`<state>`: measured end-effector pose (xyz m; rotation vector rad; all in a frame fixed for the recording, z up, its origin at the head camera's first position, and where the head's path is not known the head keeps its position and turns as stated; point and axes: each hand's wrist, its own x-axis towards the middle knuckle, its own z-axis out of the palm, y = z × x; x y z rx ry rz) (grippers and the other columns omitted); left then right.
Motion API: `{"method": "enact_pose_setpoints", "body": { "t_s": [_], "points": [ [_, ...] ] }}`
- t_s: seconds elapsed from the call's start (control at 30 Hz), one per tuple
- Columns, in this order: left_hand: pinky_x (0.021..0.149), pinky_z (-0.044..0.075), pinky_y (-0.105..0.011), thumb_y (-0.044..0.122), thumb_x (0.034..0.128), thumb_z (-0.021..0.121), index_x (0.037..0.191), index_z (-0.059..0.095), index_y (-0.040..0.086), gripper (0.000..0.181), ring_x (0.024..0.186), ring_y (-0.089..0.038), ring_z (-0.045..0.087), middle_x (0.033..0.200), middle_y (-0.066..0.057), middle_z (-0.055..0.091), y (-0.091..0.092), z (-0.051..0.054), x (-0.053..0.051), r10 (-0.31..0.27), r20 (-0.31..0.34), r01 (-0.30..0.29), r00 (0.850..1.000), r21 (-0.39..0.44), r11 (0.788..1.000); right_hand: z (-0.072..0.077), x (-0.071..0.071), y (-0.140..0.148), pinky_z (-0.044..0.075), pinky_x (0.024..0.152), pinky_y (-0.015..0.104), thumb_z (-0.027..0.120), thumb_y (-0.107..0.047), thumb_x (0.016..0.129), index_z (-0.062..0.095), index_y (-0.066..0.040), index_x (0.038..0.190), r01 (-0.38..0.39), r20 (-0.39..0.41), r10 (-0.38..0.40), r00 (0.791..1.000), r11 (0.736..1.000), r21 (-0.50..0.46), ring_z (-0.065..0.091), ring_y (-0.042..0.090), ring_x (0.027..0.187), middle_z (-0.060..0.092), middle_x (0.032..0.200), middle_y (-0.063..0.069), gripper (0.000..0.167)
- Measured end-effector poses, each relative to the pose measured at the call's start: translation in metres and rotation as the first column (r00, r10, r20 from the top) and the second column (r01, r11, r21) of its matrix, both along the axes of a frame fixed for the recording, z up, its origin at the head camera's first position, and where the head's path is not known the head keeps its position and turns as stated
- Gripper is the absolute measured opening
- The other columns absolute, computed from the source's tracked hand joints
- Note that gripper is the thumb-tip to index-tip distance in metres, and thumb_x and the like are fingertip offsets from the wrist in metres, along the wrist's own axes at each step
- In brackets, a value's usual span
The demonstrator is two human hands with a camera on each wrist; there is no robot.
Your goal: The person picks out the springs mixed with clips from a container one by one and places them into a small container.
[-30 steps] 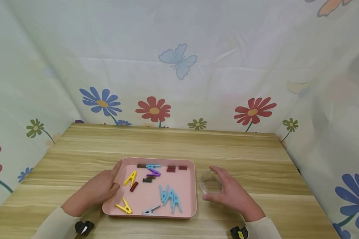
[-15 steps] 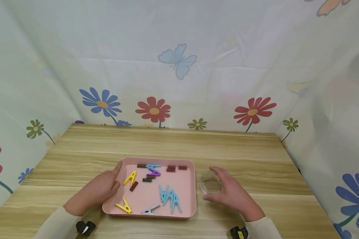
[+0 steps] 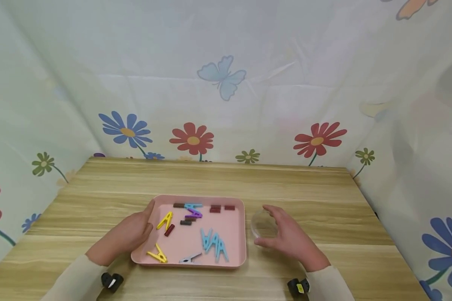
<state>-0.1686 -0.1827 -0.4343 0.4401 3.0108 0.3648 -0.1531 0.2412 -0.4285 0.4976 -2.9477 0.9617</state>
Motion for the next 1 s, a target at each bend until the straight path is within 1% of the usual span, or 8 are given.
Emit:
{"method": "enact_pose_setpoints", "body": {
  "t_s": [0.1,0.2,0.4,0.6,0.67,0.87,0.93,1.0],
  "points": [
    [0.055,0.037,-0.023,0.017,0.0968,0.05,0.151,0.013,-0.008,0.07,0.057,-0.012,0.041,0.065,-0.001,0.042,0.001,0.001,-0.002,0.009,0.016,-0.009,1.0,-0.005,1.0,0.0,-0.003,-0.001,0.048,0.095,0.055,0.084,-0.046,0.07,0.041,-0.009,0.144,0.002,0.005,-0.002,1.0,1.0,-0.001,0.055,0.037,0.122,0.049,0.142,0.015,0.093],
    [0.056,0.037,-0.024,0.016,0.097,0.05,0.151,0.012,-0.009,0.07,0.058,-0.012,0.041,0.065,-0.001,0.042,0.002,0.0,-0.004,0.005,0.015,-0.005,1.0,-0.011,1.0,0.0,-0.006,-0.001,0.048,0.095,0.056,0.083,-0.047,0.07,0.04,-0.011,0.145,0.014,0.022,-0.015,1.0,1.0,0.006,0.054,0.039,0.122,0.048,0.143,0.016,0.094],
    [0.055,0.036,-0.025,0.015,0.0971,0.05,0.15,0.013,-0.012,0.07,0.057,-0.013,0.041,0.064,-0.001,0.042,0.002,-0.001,-0.008,-0.011,-0.016,0.011,1.0,-0.015,1.0,-0.001,-0.011,-0.002,0.047,0.095,0.059,0.082,-0.049,0.071,0.038,-0.012,0.146,0.029,0.034,-0.029,0.999,1.0,0.006,0.053,0.041,0.123,0.047,0.144,0.017,0.095],
    [0.05,0.034,-0.024,0.016,0.0972,0.05,0.149,0.015,-0.013,0.069,0.053,-0.013,0.04,0.064,-0.002,0.042,0.003,-0.003,-0.011,-0.013,-0.013,0.013,1.0,-0.016,1.0,-0.003,-0.017,-0.003,0.047,0.096,0.057,0.081,-0.054,0.07,0.037,-0.014,0.147,0.034,0.034,-0.034,0.999,0.999,0.006,0.053,0.04,0.123,0.046,0.144,0.015,0.097],
    [0.05,0.035,-0.024,0.016,0.0974,0.049,0.149,0.014,-0.012,0.069,0.054,-0.013,0.04,0.064,-0.002,0.042,0.004,-0.003,-0.012,-0.003,-0.001,0.003,1.0,-0.01,1.0,-0.004,-0.018,-0.004,0.047,0.097,0.057,0.08,-0.056,0.069,0.037,-0.013,0.147,0.034,0.041,-0.034,0.999,0.999,0.007,0.053,0.04,0.124,0.046,0.145,0.015,0.099],
    [0.047,0.036,-0.024,0.019,0.0981,0.047,0.152,0.012,-0.007,0.069,0.052,-0.013,0.042,0.064,-0.003,0.044,0.005,-0.001,-0.013,0.062,0.074,-0.066,0.995,0.047,0.997,-0.005,-0.018,-0.006,0.047,0.097,0.058,0.081,-0.056,0.068,0.036,-0.015,0.148,0.045,0.059,-0.044,0.997,0.999,-0.005,0.052,0.039,0.125,0.045,0.146,0.013,0.1],
    [0.046,0.036,-0.024,0.018,0.0981,0.046,0.152,0.012,-0.007,0.069,0.051,-0.013,0.043,0.064,-0.004,0.044,0.003,0.0,-0.013,0.066,0.093,-0.073,0.994,0.073,0.995,-0.007,-0.018,-0.006,0.047,0.097,0.058,0.081,-0.057,0.067,0.035,-0.017,0.149,0.049,0.063,-0.048,0.997,0.999,-0.018,0.052,0.038,0.126,0.044,0.146,0.013,0.102],
    [0.046,0.036,-0.024,0.018,0.0982,0.045,0.152,0.011,-0.006,0.068,0.05,-0.013,0.043,0.063,-0.003,0.044,0.001,0.0,-0.014,0.066,0.111,-0.078,0.992,0.102,0.992,-0.01,-0.019,-0.005,0.045,0.098,0.06,0.082,-0.054,0.067,0.029,-0.02,0.151,0.038,0.068,-0.034,0.997,0.998,-0.058,0.05,0.039,0.128,0.043,0.147,0.014,0.105]
  ]
}}
